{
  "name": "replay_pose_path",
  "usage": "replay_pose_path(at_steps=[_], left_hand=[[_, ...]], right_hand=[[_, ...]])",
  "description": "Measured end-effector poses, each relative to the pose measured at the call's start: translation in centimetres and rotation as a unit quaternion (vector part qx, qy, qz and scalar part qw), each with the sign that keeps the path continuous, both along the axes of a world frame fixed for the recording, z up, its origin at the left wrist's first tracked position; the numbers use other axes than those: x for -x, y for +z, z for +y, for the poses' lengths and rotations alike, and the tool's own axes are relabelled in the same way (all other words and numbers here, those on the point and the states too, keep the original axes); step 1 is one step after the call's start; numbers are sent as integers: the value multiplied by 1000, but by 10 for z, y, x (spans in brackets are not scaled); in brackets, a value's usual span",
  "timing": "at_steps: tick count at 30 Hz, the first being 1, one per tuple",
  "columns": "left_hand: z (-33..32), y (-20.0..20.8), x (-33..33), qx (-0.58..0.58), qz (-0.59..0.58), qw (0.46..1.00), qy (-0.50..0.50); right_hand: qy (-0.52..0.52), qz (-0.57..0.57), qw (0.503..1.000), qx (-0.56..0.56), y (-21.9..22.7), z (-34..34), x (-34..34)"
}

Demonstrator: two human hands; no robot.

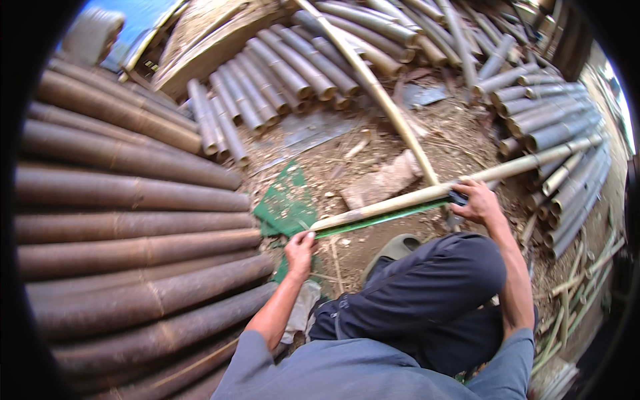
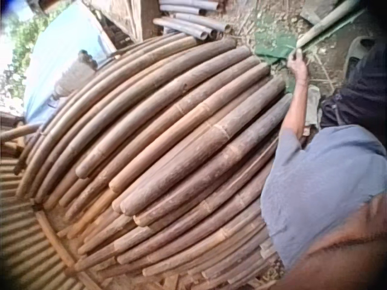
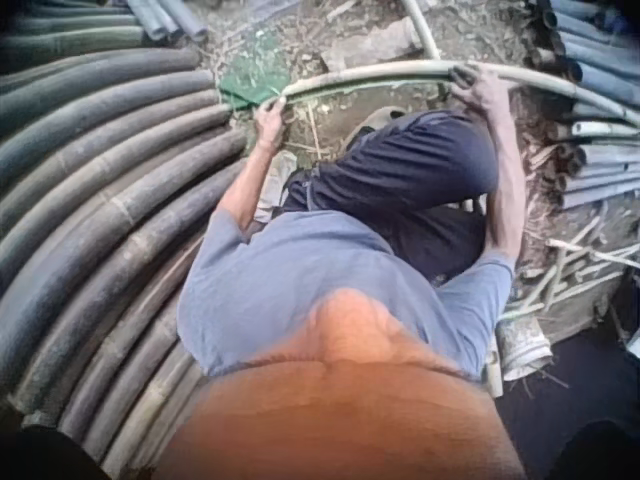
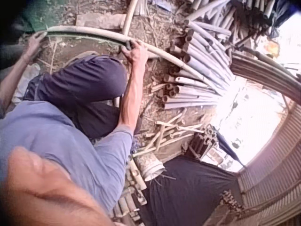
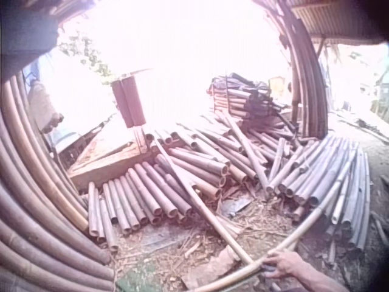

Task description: The person sits on the ground and processes bamboo poles using a hammer, a knife, and a saw. They hammer a bamboo piece, carve a notch into a green bamboo pole, measure a long pole with a tape measure, and cut it with a hand saw. The person then uses a knife to split a bamboo segment.

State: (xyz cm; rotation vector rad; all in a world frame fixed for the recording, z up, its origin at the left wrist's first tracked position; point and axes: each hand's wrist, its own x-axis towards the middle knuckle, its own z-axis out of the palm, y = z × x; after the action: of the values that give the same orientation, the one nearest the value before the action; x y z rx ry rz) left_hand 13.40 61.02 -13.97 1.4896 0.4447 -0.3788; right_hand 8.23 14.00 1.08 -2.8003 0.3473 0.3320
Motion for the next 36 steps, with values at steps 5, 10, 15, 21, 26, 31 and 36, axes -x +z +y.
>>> replay_pose_path(at_steps=[5, 10, 15, 21, 26, 31, 36], left_hand=[[-1, 20, -9, -187, -45, 975, -114], [-90, 84, -32, -352, -366, 827, -240], [-219, 86, -94, -181, -196, 808, -526], [-300, 65, -98, -247, 2, 715, -654], [-296, 52, -98, -209, -38, 683, -698], [-294, 63, -100, -227, -187, 578, -761], [-289, 52, -104, -238, -154, 635, -719]], right_hand=[[-4, -1, 1000, -1, -7, -21, -4], [-13, -2, 1000, -12, -19, -33, 5], [3, -30, 1000, -10, -25, -31, 3], [-6, -63, 998, -15, -31, -37, 8], [-4, -70, 997, -14, -38, -42, 9], [1, -65, 998, -11, -41, -40, 9], [-2, -69, 998, -14, -43, -38, 4]])
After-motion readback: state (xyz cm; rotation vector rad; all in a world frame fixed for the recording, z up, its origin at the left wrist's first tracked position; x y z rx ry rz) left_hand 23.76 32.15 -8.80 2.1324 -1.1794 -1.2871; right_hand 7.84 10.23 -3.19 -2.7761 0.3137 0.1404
